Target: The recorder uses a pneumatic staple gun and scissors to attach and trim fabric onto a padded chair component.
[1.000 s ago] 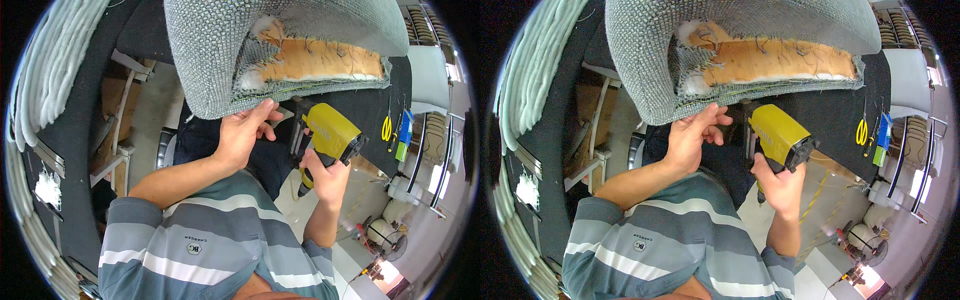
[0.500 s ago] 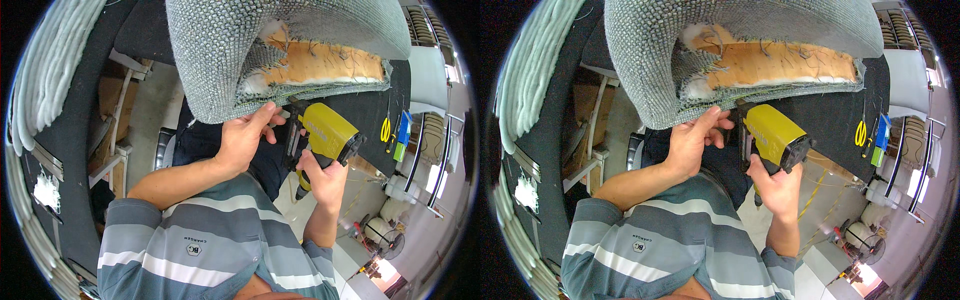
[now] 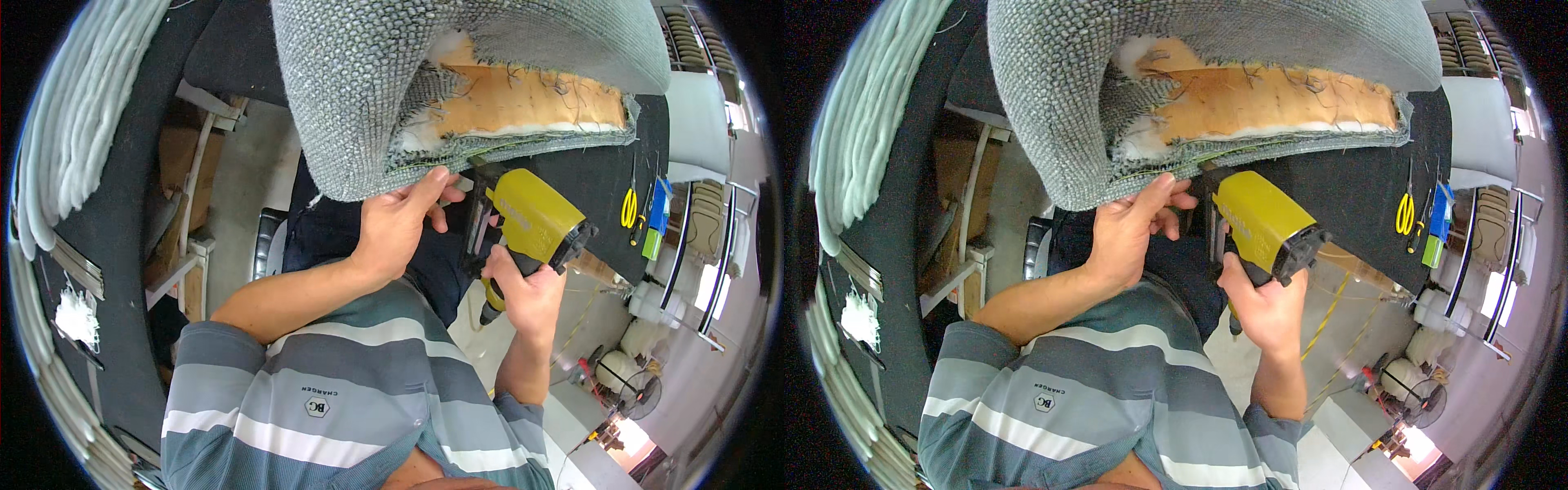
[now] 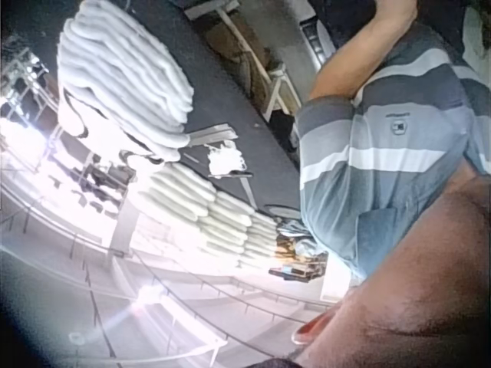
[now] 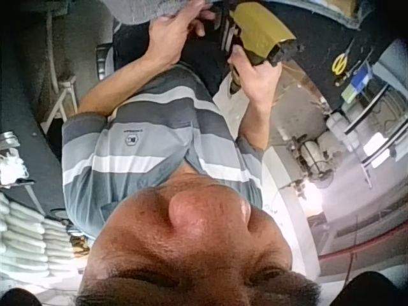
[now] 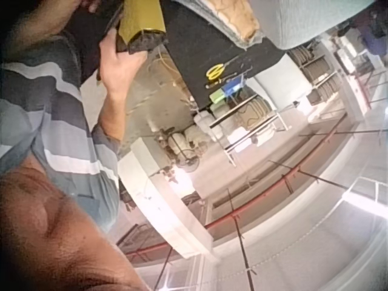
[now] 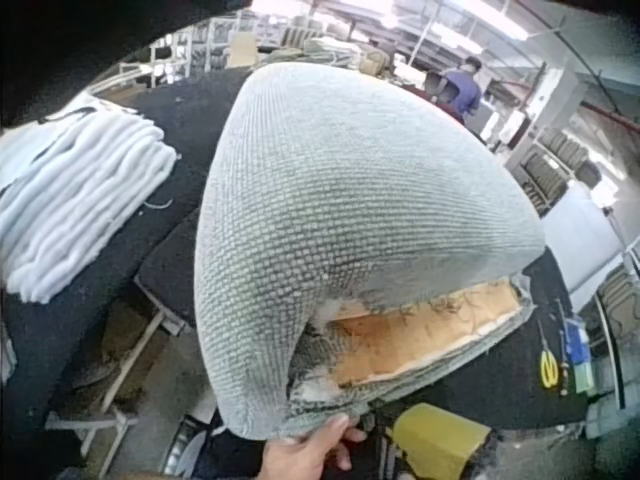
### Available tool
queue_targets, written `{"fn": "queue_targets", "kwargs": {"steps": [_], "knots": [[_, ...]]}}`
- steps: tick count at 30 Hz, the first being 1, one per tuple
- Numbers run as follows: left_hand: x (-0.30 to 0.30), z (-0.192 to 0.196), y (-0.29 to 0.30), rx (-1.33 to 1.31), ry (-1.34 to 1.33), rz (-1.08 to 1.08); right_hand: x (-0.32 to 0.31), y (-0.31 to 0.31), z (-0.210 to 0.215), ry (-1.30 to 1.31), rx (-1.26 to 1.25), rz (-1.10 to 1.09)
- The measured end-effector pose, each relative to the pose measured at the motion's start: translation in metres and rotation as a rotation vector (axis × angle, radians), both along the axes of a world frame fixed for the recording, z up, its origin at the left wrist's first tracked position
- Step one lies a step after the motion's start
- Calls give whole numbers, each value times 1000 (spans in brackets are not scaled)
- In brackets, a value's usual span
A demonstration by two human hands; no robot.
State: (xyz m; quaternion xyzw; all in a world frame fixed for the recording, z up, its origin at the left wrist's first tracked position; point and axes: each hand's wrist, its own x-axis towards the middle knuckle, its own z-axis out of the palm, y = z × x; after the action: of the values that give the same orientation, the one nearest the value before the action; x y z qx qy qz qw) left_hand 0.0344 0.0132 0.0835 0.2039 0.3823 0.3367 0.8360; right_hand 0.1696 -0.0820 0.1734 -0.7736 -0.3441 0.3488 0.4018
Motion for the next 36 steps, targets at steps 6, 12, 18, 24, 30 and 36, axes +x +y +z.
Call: {"fn": "queue_targets", "kwargs": {"steps": [6, 12, 18, 24, 30, 36], "knots": [[0, -4, 0, -6, -23, -5, -6, 2, 5, 7, 21, 43], [1, -4, 0, 13, -25, -1, -12, 6, 13, 0, -70, 14], [-5, -9, -1, 22, 63, -42, 0, 1, 5, -163, -43, 199], [-10, -14, -4, 103, -45, 92, -7, 3, 6, -24, -26, 65], [-11, -17, -4, 151, -8, 37, -15, 3, 9, 66, 7, 27], [-11, -12, -4, 98, -33, 91, -21, 5, 16, 32, -88, 22]]}}
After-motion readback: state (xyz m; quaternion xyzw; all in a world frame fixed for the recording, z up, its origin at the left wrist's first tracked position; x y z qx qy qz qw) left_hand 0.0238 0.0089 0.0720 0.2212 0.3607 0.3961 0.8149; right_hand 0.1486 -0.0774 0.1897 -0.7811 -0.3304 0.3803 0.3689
